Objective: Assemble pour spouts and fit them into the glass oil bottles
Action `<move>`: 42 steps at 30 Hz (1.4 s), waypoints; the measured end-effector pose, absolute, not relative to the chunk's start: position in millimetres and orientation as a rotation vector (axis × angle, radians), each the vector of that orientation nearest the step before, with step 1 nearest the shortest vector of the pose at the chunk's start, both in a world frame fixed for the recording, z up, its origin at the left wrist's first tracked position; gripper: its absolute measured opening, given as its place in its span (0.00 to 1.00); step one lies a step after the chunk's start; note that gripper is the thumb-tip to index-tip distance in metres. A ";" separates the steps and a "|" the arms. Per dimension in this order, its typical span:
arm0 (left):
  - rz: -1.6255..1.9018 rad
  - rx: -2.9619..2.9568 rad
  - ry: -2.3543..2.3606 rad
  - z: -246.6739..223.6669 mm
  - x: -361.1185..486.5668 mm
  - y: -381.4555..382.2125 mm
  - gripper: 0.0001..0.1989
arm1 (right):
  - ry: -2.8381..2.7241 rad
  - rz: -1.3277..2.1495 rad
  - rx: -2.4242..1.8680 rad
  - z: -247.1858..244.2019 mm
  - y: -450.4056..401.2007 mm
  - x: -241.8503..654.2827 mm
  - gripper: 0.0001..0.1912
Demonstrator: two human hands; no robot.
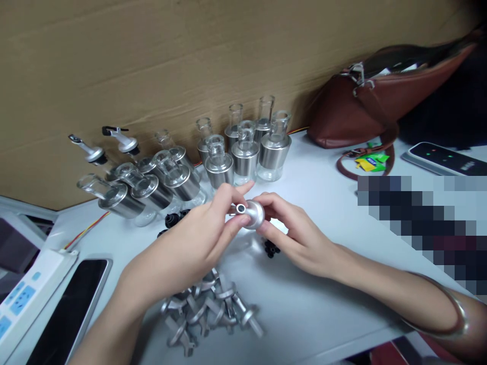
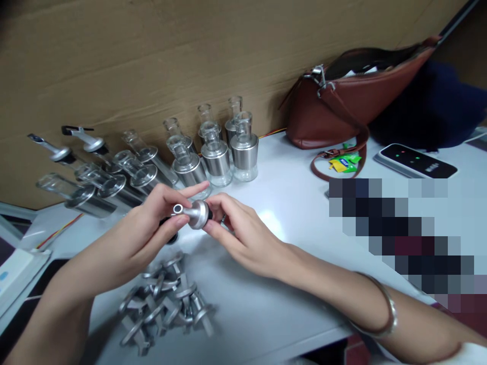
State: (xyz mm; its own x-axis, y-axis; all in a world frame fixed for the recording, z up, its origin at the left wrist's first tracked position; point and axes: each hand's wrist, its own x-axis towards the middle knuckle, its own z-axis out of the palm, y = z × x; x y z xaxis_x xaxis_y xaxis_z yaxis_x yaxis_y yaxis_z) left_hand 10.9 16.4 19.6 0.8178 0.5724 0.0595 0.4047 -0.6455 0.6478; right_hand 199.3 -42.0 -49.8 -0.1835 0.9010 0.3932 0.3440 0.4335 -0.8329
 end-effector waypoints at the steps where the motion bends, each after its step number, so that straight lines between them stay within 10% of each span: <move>1: 0.358 2.392 0.683 20.4 10.9 17.0 0.06 | -1.755 0.740 -1.060 -50.2 -41.8 199.3 0.07; 17: 0.627 3.367 0.388 9.3 24.5 9.1 0.13 | -1.569 1.003 -1.131 -40.5 -37.3 203.6 0.24; 33: -0.248 3.280 0.766 11.1 26.8 -4.2 0.09 | -1.723 1.064 -1.261 -45.8 -38.7 194.3 0.15; 42: 0.058 2.646 0.749 23.4 2.2 11.7 0.05 | -1.902 0.709 -1.038 -43.0 -38.4 205.5 0.06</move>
